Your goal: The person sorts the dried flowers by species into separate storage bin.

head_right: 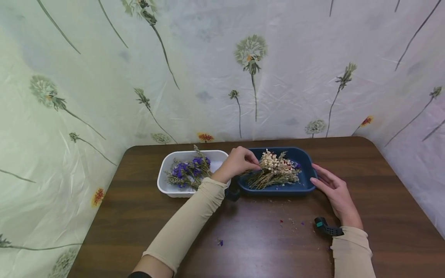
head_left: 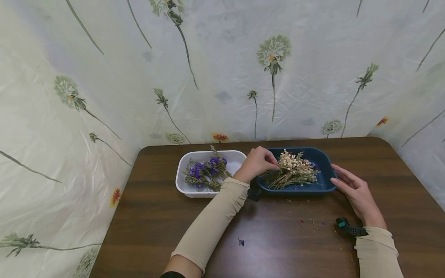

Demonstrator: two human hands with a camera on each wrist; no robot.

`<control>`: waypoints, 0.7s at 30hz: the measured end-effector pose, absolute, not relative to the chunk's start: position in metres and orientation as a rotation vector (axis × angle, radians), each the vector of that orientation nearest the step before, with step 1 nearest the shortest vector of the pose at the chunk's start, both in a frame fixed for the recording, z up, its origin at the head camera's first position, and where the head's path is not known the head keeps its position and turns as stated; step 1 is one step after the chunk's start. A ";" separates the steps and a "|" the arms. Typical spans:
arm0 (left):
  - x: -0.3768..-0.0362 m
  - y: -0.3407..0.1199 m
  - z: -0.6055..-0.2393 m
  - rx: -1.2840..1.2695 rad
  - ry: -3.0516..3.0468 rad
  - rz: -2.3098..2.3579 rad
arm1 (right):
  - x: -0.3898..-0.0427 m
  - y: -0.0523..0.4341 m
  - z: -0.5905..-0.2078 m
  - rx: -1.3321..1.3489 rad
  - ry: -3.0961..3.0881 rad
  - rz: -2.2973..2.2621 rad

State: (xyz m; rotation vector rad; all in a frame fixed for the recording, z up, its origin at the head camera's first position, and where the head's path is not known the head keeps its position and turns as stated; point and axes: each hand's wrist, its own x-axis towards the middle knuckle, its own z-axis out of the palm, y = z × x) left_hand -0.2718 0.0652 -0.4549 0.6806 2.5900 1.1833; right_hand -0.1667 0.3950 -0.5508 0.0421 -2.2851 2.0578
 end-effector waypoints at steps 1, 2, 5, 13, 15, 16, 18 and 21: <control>-0.272 0.067 -0.455 0.687 2.594 1.171 | -0.167 0.395 -0.551 0.042 -2.294 2.049; -0.273 0.070 -0.456 0.690 2.598 1.157 | -0.167 0.395 -0.551 0.042 -2.297 2.045; -0.275 0.076 -0.461 0.697 2.617 1.095 | -0.166 0.395 -0.551 0.045 -2.300 2.043; -0.282 0.085 -0.466 0.719 2.695 0.926 | -0.165 0.394 -0.549 0.032 -2.325 2.033; -0.283 0.087 -0.465 0.718 2.698 0.897 | -0.165 0.394 -0.549 0.028 -2.328 2.028; -0.283 0.088 -0.465 0.714 2.698 0.881 | -0.165 0.394 -0.549 0.030 -2.327 2.029; -0.283 0.090 -0.465 0.706 2.704 0.842 | -0.165 0.394 -0.549 0.037 -2.322 2.031; -0.282 0.093 -0.465 0.701 2.709 0.803 | -0.164 0.394 -0.549 0.049 -2.311 2.035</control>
